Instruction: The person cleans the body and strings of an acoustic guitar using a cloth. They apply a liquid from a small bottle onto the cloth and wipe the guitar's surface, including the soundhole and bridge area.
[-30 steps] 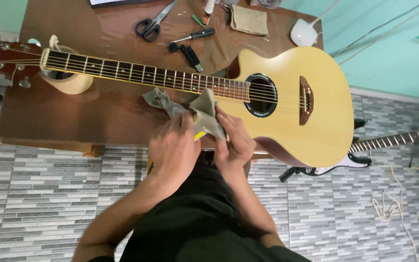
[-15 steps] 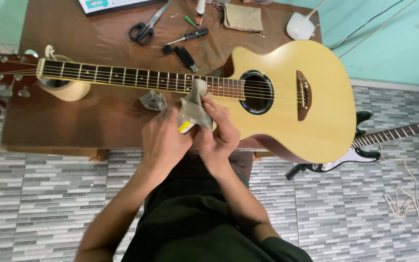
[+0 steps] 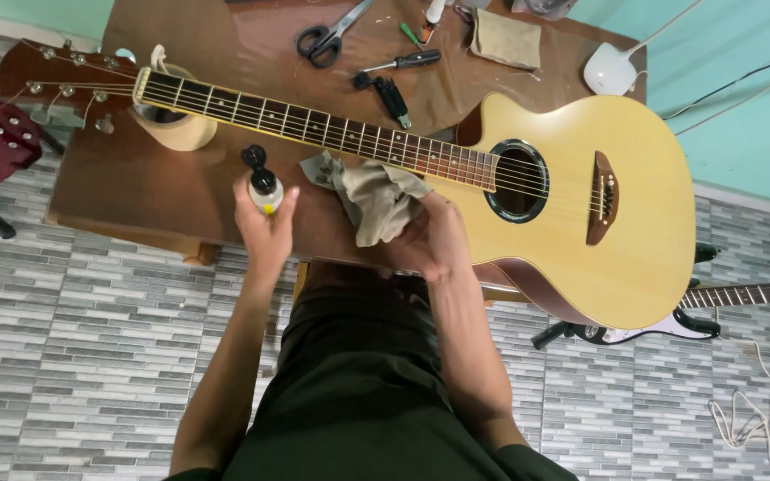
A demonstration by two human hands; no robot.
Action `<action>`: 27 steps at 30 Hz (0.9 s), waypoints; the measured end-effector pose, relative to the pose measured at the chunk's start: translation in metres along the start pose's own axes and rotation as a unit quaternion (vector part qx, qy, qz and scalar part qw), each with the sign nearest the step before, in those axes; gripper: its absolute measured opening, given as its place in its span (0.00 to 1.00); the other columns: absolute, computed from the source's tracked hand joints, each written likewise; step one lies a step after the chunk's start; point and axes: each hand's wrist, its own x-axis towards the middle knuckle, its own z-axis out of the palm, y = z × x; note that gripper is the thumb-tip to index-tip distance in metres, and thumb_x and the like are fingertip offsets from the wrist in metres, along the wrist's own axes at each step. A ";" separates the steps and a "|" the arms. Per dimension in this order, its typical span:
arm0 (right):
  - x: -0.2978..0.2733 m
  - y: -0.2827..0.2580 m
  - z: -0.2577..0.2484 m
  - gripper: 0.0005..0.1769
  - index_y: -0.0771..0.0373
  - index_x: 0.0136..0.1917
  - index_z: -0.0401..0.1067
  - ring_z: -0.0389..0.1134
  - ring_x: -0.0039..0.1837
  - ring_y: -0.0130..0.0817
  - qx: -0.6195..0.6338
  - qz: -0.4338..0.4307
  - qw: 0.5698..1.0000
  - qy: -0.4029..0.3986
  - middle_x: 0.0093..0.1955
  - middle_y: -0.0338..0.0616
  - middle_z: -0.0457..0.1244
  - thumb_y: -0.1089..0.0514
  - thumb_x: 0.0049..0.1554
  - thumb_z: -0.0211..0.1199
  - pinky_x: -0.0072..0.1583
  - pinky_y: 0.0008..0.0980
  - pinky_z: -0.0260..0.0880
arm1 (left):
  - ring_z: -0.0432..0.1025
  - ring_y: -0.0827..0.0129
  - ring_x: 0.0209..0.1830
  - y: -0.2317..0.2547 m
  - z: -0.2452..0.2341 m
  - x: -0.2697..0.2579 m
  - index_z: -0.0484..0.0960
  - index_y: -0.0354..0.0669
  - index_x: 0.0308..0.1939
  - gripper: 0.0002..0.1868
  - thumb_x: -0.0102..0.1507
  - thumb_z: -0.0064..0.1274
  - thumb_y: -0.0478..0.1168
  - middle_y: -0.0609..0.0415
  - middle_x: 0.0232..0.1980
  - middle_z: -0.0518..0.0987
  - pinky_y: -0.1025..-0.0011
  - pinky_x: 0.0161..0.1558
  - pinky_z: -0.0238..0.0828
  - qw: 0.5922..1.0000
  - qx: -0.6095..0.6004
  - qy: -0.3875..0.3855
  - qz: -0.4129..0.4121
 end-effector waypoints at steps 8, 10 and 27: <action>-0.045 -0.057 -0.016 0.13 0.65 0.49 0.75 0.77 0.45 0.42 0.097 0.027 0.994 -0.037 0.43 0.46 0.70 0.53 0.61 0.60 0.52 0.40 0.79 | 0.77 0.45 0.55 0.000 -0.008 0.025 0.71 0.39 0.60 0.30 0.61 0.73 0.37 0.41 0.52 0.82 0.50 0.60 0.69 0.998 0.065 0.023 -0.009; -0.058 -0.079 -0.027 0.14 0.65 0.50 0.76 0.77 0.47 0.41 0.099 -0.010 0.995 -0.030 0.44 0.44 0.71 0.53 0.61 0.60 0.54 0.40 0.79 | 0.78 0.48 0.54 0.005 -0.004 0.028 0.70 0.40 0.59 0.30 0.60 0.73 0.37 0.44 0.51 0.84 0.52 0.59 0.70 0.997 0.074 0.013 -0.011; -0.066 -0.102 -0.120 0.16 0.63 0.56 0.68 0.75 0.59 0.57 0.164 -0.104 0.980 0.052 0.54 0.56 0.71 0.49 0.67 0.50 0.60 0.91 0.51 | 0.77 0.57 0.43 0.068 -0.031 0.032 0.55 0.35 0.72 0.23 0.74 0.42 0.34 0.40 0.51 0.73 0.56 0.53 0.75 0.984 -0.074 -0.125 0.103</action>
